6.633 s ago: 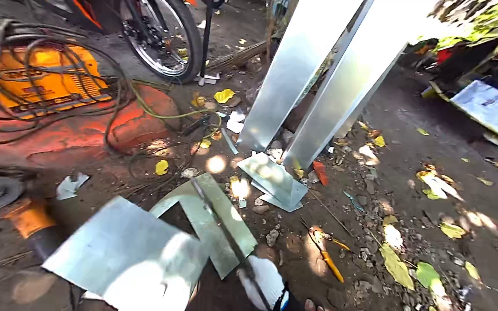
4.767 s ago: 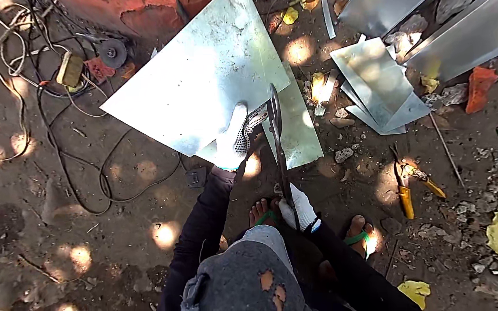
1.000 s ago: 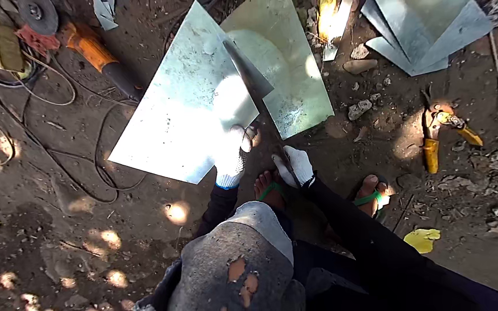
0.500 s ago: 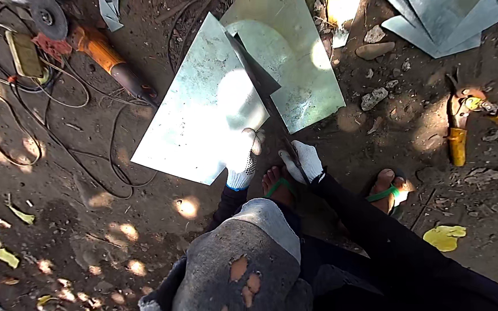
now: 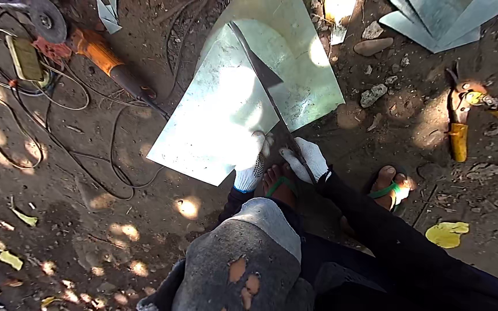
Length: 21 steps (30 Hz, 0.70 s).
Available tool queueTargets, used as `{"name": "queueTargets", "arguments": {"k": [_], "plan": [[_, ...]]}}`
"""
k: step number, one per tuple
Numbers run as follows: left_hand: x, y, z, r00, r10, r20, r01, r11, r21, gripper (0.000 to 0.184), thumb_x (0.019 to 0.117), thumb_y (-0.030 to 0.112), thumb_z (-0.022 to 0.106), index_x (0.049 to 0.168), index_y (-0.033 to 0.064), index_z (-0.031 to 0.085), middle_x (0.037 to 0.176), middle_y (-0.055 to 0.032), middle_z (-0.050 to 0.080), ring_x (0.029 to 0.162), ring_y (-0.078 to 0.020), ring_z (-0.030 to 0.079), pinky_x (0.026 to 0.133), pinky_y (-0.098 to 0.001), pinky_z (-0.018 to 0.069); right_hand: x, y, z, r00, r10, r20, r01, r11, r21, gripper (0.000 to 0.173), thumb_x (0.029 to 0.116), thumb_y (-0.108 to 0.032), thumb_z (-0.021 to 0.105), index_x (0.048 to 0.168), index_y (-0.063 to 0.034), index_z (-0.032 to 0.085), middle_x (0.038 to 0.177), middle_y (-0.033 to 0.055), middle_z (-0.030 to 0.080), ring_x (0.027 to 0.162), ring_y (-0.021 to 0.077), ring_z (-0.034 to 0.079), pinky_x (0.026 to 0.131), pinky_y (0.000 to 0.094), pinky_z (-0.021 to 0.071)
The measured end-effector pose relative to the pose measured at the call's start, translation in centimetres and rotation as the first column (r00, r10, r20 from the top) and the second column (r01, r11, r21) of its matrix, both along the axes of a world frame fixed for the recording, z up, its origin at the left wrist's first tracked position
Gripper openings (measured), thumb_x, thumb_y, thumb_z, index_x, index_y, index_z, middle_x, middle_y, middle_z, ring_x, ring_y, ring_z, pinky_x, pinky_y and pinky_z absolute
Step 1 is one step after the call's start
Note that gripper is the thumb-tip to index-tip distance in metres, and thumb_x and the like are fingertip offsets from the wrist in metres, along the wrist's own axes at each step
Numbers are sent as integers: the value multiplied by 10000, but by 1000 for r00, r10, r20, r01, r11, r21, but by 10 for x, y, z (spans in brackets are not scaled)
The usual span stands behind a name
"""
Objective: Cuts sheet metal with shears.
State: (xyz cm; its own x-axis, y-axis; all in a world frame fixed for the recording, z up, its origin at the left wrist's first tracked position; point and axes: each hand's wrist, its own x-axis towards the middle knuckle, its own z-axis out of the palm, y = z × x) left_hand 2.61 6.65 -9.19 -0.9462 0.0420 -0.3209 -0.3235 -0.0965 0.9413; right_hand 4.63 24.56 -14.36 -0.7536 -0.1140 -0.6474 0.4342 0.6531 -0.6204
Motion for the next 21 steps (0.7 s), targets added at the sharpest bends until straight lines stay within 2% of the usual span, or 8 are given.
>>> {"name": "queueTargets", "arguments": {"k": [2,10,13,15,16,18,19,21], "plan": [[3,-2,-15,998,56,-20,-56,998,16,301,1095,317,466,1034,115,680,748,56,629,628,-18,561,618,-190,516,-2,-1,-5,1000,-3,-15,3,1000,-1,420,977,-481,596,1052,-73,662,854,108,694,816,280,703,736,537,571],[-1,-1,-17,993,104,-57,-104,995,6,241,1082,233,499,1058,72,676,803,-14,660,690,-92,611,668,-273,559,0,-10,-22,998,-41,-52,45,997,70,405,992,-479,588,943,-88,680,778,94,686,753,266,700,694,528,566],[-11,-13,-9,999,11,-45,-20,981,-192,194,1035,177,541,998,42,675,807,-31,652,704,-108,615,663,-300,554,6,-9,-16,981,-99,-170,108,993,47,423,994,-454,582,993,-50,708,842,131,710,819,291,712,753,553,572],[-16,-32,-5,992,-125,-25,109,932,-345,134,961,85,612,1016,-15,684,843,-60,674,775,-108,642,756,-315,567,8,-4,-9,974,-141,-175,147,989,24,422,1004,-427,575,1111,-53,738,983,123,754,948,241,729,894,513,581],[-20,-44,2,975,-222,-17,194,887,-418,133,938,87,641,1005,-10,703,856,-44,692,808,-79,654,796,-297,568,7,-2,-5,969,-176,-172,177,984,-7,405,1006,-400,585,1141,-50,739,999,111,759,939,209,729,907,484,587],[-31,-76,20,935,-354,37,325,808,-491,198,950,177,685,1080,37,737,974,-17,732,932,-62,669,902,-307,550,3,5,-4,945,-254,-204,241,967,-87,354,1000,-339,603,1118,-35,739,891,84,746,776,169,715,783,444,619],[-35,-88,26,954,-299,15,274,852,-446,208,933,185,723,1088,48,737,989,-8,740,946,-63,682,911,-300,566,2,11,-5,932,-293,-215,274,955,-112,345,992,-331,603,1085,-25,734,799,70,716,673,161,685,688,431,615],[-42,-105,29,999,-16,-44,6,975,-224,282,895,126,758,1142,11,687,1024,-83,739,961,-162,707,906,-378,597,-5,25,0,914,-333,-231,312,942,-122,349,989,-325,607,1084,-9,720,747,63,684,614,157,652,630,417,601]]}}
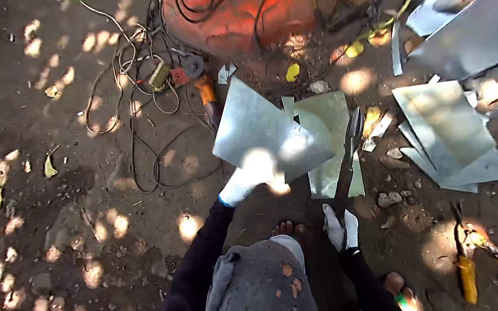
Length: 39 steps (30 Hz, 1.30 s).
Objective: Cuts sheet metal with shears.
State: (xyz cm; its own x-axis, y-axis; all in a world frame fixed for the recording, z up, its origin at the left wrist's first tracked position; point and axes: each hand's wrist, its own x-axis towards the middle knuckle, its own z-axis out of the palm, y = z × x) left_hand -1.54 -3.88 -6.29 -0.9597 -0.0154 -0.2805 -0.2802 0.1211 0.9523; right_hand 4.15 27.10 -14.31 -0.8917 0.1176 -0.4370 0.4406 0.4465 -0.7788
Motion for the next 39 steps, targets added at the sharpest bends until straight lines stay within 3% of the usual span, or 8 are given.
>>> {"name": "queueTargets", "arguments": {"k": [2,4,7,12,16,21,25,39], "plan": [[-15,-8,-3,955,294,-38,-286,947,147,269,920,175,726,1145,32,690,1006,-127,741,913,-235,720,838,-463,612,-12,9,8,998,14,-56,-10,997,75,348,982,-333,615,1086,-18,722,770,69,696,644,161,670,655,425,608],[-24,-16,-4,918,389,-84,-382,920,86,293,980,220,671,1228,65,677,1064,-98,744,943,-217,728,842,-454,622,-18,14,16,991,84,-106,-60,977,207,356,981,-344,619,1079,-21,731,835,104,725,739,202,705,741,472,602],[-31,-29,7,940,318,-123,-315,948,45,313,998,227,648,1284,100,646,1091,-58,741,941,-171,726,827,-403,627,-21,15,30,974,190,-123,-142,936,323,346,974,-299,628,1103,7,727,922,165,748,857,292,738,826,548,588],[-57,-59,31,970,144,-194,-164,982,-91,280,959,234,682,1170,50,688,981,-83,748,857,-190,734,777,-421,640,-16,20,26,959,262,-106,-244,957,160,274,951,-254,637,1109,-42,708,943,71,734,824,162,714,784,396,615],[-81,-78,46,978,29,-208,-94,947,-309,297,910,359,736,1040,94,698,852,-13,716,748,-115,697,700,-361,614,-11,22,25,949,302,-90,-302,953,13,358,923,-290,674,1182,-43,681,994,48,725,881,118,690,820,342,591],[-96,-101,61,971,-25,-237,-75,912,-403,297,864,388,767,973,126,679,782,23,673,686,-75,658,637,-313,580,-3,22,19,954,289,-79,-296,951,-95,385,906,-285,695,1197,-33,666,998,39,724,880,98,690,810,311,595],[-102,-109,75,975,-81,-207,-33,869,-494,316,826,421,777,936,141,679,759,43,661,661,-46,639,611,-288,556,-1,24,24,956,287,-50,-291,953,-89,382,898,-290,700,1181,-36,668,950,39,713,841,103,679,780,321,587],[-124,-116,94,963,-245,-111,120,763,-635,348,803,460,776,936,152,683,777,21,657,679,-70,629,635,-348,542,2,26,20,966,251,-65,-259,940,-221,461,880,-277,723,1231,9,636,1057,65,719,933,106,694,831,295,597]]}}
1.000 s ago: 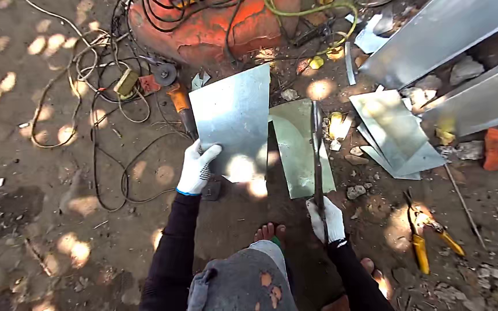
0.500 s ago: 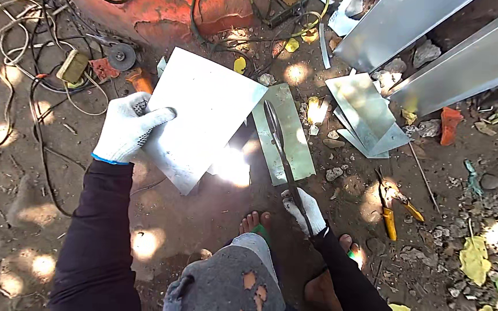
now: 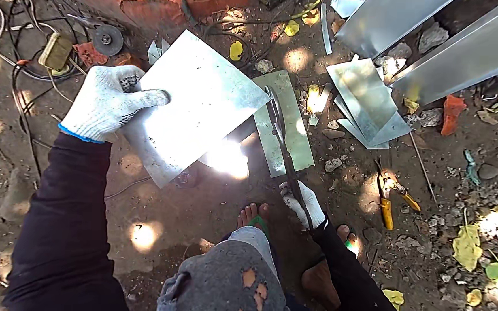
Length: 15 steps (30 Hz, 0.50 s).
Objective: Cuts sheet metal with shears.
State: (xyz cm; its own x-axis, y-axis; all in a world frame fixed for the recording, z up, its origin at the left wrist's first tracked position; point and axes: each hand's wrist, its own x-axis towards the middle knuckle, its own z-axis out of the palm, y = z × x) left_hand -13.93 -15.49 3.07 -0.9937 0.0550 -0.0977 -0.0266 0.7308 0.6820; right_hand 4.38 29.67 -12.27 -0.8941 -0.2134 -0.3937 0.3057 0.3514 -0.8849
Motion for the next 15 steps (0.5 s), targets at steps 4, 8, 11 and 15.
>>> {"name": "queueTargets", "arguments": {"k": [4,8,11,15], "plan": [[-3,0,3,1000,-8,-2,8,1000,-21,385,788,480,775,958,147,688,795,15,667,685,-73,636,646,-357,550,-1,1,1,1000,16,13,-16,1000,12,513,862,-289,732,1259,16,620,1084,74,712,951,115,691,838,301,596],[-4,3,8,1000,-17,-7,17,999,-33,377,794,479,773,938,144,677,774,17,648,669,-68,618,627,-349,532,-3,6,2,999,35,17,-36,998,54,555,855,-329,743,1279,5,615,1116,75,710,986,115,688,860,303,590],[-6,6,15,999,-35,5,35,999,-33,345,801,448,778,932,143,683,768,13,657,661,-71,627,624,-343,547,-3,7,1,999,31,35,-32,999,17,597,853,-353,747,1302,11,599,1154,80,704,1019,122,684,875,303,587],[-13,-1,19,998,-67,-7,66,994,-86,386,795,493,758,957,149,694,786,5,664,676,-81,631,639,-388,548,-2,6,-1,998,54,16,-55,998,27,655,843,-427,748,1318,-2,595,1168,73,703,1026,123,682,867,324,593]]}}
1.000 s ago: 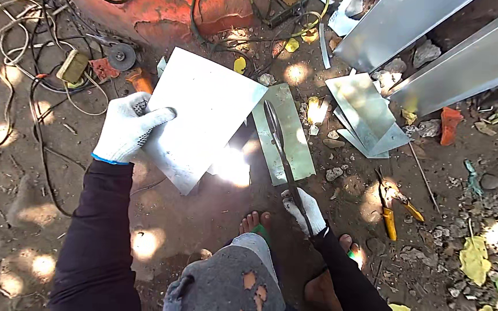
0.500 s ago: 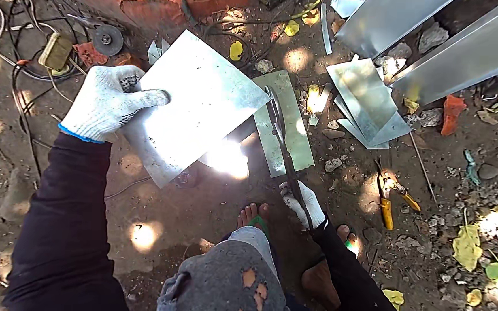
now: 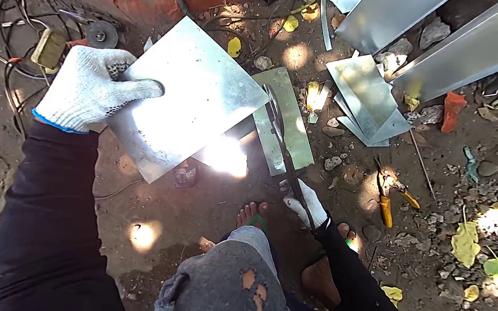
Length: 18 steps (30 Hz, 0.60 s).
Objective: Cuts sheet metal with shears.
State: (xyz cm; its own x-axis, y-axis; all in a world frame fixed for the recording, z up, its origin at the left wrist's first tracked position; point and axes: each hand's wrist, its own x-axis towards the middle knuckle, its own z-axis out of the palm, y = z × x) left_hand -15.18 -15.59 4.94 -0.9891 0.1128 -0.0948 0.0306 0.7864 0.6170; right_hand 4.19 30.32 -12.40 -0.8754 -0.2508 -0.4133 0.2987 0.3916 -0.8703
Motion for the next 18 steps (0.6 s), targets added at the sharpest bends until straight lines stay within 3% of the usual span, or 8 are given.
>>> {"name": "queueTargets", "arguments": {"k": [5,9,11,12,13,14,16,18], "plan": [[-10,-2,8,999,-17,-32,16,999,-52,431,771,553,754,956,167,703,790,24,671,682,-60,636,650,-378,547,6,4,31,997,33,-69,-31,999,26,426,921,-354,670,1225,-58,630,978,39,676,843,58,644,738,267,559],[-23,-7,1,997,-65,-45,63,996,-60,447,749,581,759,928,176,698,768,36,656,662,-48,618,625,-357,527,6,-27,131,956,-207,206,135,939,316,275,959,-59,631,1158,130,652,1040,195,694,952,80,636,909,186,477],[-27,-6,-1,996,-83,-40,80,995,-63,437,749,567,756,905,165,687,761,23,646,664,-68,611,627,-383,512,-1,-38,146,928,-249,277,133,916,378,236,971,-24,607,1132,145,644,1021,201,681,923,84,620,897,182,470],[-28,-4,-1,996,-87,-34,85,995,-58,426,751,557,759,903,166,687,760,25,648,663,-65,612,627,-377,516,-1,-35,132,951,-190,242,105,940,324,236,981,-51,613,1107,145,647,990,206,681,896,106,625,880,213,490],[-30,-3,-2,996,-91,-26,89,994,-55,411,754,551,761,904,174,691,759,34,657,661,-54,622,624,-363,533,6,-29,94,987,-135,86,114,969,218,238,972,-121,640,998,115,664,862,166,678,783,105,630,770,241,520],[-31,-2,-3,996,-92,-14,91,994,-55,413,756,545,761,911,168,689,759,29,657,660,-62,623,623,-370,536,16,-27,35,972,-183,-144,196,978,76,259,931,-208,661,826,28,671,673,61,649,595,52,612,561,217,510],[-31,-3,-8,997,-73,-10,72,996,-58,451,756,562,756,906,144,679,765,3,650,671,-94,623,635,-411,531,20,-32,-6,961,-269,-67,266,963,-51,279,952,-291,633,801,-61,679,620,-38,631,520,39,596,486,239,519],[-26,-14,-16,999,-5,-54,3,999,-35,438,772,556,754,903,144,680,767,12,651,677,-79,626,641,-391,538,13,-33,-3,947,-318,39,316,947,51,326,957,-354,640,855,-52,706,636,0,659,531,113,631,519,328,571]]}}
